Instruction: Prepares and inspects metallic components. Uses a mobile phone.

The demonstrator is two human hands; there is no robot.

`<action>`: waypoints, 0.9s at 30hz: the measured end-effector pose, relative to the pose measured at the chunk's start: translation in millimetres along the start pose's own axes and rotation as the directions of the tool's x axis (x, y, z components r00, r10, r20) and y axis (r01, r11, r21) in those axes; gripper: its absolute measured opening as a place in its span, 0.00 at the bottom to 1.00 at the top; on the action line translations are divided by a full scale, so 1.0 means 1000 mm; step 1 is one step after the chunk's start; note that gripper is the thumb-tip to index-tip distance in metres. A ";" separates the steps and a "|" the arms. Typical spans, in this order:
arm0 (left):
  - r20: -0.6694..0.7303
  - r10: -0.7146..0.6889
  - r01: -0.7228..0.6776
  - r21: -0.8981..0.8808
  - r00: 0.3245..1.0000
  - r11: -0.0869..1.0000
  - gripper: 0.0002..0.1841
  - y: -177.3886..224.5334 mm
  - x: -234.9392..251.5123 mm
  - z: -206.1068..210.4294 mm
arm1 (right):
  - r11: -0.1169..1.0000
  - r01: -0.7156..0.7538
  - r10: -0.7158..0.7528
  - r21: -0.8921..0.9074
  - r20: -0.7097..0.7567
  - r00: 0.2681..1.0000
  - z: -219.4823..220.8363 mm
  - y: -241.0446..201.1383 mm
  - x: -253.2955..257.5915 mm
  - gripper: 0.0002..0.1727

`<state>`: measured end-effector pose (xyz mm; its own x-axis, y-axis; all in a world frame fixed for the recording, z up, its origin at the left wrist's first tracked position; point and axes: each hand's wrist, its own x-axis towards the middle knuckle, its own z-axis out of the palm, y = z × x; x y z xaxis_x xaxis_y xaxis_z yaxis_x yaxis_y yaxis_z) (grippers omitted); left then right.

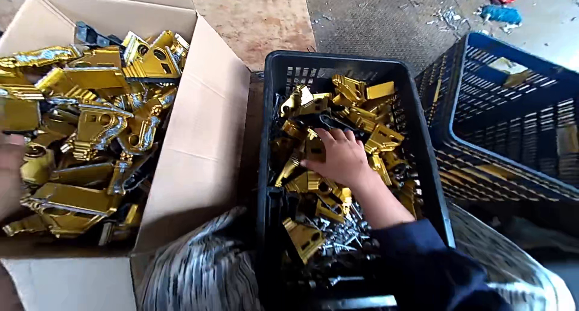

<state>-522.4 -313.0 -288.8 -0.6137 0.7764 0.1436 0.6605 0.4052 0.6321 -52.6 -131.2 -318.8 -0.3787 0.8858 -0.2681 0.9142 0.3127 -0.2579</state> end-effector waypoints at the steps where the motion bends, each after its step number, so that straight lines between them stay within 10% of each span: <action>1: 0.117 0.095 -0.095 -0.005 0.989 0.995 0.29 0.031 -0.020 -0.001 | 1.000 -0.013 0.012 0.013 0.057 0.998 0.003 0.005 0.002 0.54; 6: 0.498 0.373 -0.281 -0.251 0.783 0.926 0.52 0.178 -0.149 0.069 | 0.963 0.108 -0.082 0.248 -0.112 0.990 0.004 0.024 -0.012 0.31; 11: 0.375 0.376 -0.279 -0.288 0.848 0.916 0.73 0.245 -0.222 0.133 | 0.732 0.449 -0.268 0.513 -0.389 0.881 -0.033 0.000 -0.114 0.24; 15: 0.348 0.285 -0.139 -0.389 0.893 0.911 0.59 0.242 -0.245 0.152 | 0.639 0.297 -0.324 0.709 -0.102 0.941 -0.019 0.046 -0.145 0.23; 18: 0.376 0.180 0.091 -0.600 0.909 0.794 0.54 0.237 -0.259 0.160 | 0.961 -0.054 -0.029 0.273 0.293 0.956 0.024 0.087 -0.136 0.19; 20: 0.473 0.080 0.317 -0.697 0.877 0.643 0.51 0.248 -0.266 0.165 | 0.975 -0.212 0.217 -0.060 0.440 0.872 0.059 0.083 -0.134 0.19; 24: 0.703 -0.057 0.665 -0.641 0.709 0.383 0.37 0.264 -0.265 0.179 | 0.982 -0.127 0.174 -0.139 0.415 0.893 0.074 0.074 -0.131 0.15; 27: 0.730 -0.099 0.720 -0.625 0.676 0.302 0.30 0.259 -0.260 0.190 | 0.976 -0.028 -0.027 0.217 0.244 0.969 0.064 0.101 -0.139 0.18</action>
<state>-109.4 -317.8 -307.0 -0.1642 0.8372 -0.5216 -0.5127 0.3793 0.7702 83.2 -244.9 -366.6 -0.4269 0.7667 -0.4796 0.8710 0.2060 -0.4460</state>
